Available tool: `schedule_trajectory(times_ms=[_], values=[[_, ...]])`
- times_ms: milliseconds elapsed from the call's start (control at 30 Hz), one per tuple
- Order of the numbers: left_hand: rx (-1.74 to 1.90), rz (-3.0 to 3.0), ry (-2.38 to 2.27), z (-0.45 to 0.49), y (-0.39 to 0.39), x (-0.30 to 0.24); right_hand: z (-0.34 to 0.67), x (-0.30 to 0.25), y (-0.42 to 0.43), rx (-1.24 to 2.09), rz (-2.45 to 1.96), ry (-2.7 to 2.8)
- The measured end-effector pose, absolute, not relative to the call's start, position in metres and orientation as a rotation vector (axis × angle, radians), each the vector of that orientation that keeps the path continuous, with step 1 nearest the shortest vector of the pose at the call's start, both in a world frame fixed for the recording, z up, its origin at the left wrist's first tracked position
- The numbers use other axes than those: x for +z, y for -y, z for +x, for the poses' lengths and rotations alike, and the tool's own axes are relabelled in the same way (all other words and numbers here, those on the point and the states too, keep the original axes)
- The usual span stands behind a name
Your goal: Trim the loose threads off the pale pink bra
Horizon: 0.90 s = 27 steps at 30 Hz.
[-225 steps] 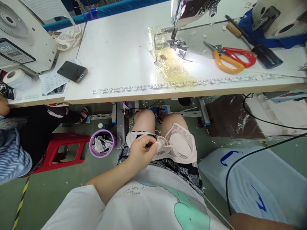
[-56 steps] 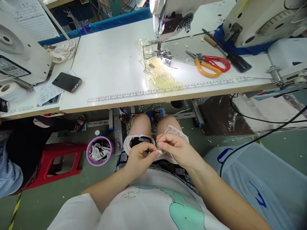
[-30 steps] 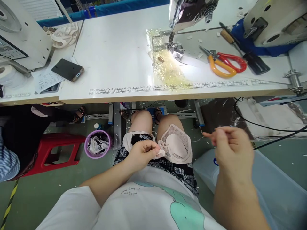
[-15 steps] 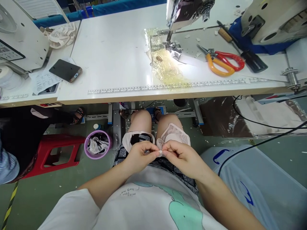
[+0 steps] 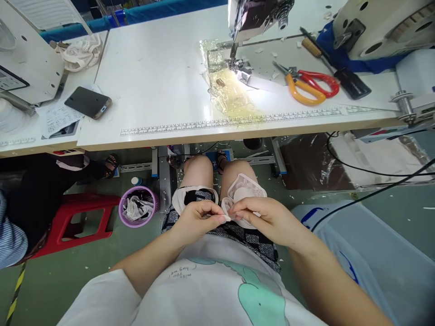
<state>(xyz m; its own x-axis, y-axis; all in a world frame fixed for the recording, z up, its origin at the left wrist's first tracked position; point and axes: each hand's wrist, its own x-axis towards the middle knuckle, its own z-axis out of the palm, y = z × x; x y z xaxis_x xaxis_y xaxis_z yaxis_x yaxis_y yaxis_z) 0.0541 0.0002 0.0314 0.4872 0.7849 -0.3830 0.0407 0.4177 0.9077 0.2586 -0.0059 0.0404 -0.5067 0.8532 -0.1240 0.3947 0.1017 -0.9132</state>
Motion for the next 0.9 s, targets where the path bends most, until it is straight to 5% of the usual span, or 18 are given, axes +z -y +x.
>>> schedule_trajectory(times_ms=[900], values=[[0.553, 1.004, -0.953, 0.058, -0.0025, 0.0366, 0.2579, 0.0457, 0.0074, 1.162, -1.044, 2.119]])
